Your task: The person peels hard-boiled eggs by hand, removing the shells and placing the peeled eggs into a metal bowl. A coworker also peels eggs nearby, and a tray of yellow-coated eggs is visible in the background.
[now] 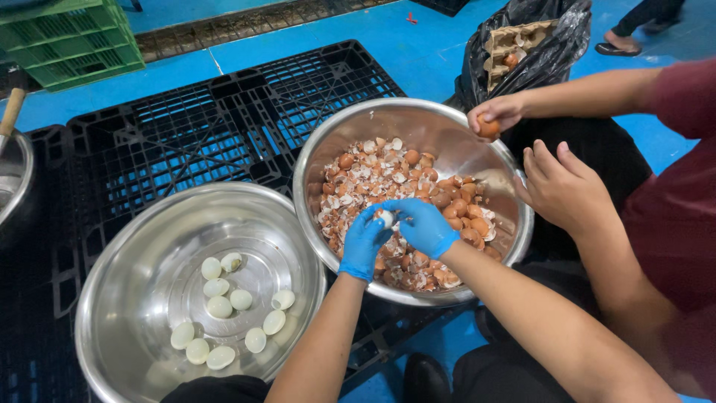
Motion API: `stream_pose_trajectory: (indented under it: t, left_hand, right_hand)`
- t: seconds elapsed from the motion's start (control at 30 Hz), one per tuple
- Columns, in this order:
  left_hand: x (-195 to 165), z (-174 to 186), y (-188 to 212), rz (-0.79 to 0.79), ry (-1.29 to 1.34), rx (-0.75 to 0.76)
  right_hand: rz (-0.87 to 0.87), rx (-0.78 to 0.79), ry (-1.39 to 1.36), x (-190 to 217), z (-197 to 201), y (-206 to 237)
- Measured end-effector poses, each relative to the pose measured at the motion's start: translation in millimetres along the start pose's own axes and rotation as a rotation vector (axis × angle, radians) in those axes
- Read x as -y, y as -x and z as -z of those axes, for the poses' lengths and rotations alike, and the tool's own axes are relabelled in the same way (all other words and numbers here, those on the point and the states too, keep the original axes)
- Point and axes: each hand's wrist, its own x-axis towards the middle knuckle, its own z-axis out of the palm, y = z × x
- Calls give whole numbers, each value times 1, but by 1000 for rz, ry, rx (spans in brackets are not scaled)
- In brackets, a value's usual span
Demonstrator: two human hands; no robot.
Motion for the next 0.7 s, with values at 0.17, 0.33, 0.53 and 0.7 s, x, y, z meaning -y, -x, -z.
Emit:
stream_pose_trajectory:
  t: [0.17,0.33,0.53,0.7]
  left_hand:
    - [6,7,-3,7,56,83]
    - [15,15,-8,43,85,110]
    - [17,15,-11,-25,87,151]
    - [8,7,-5,0,48,130]
  right_hand:
    - [82,42,14,17,3,3]
    - [54,-35,35,19,2,2]
    - [175,-129,134,2,-1,2]
    - [103,-107,129,-1,0,2]
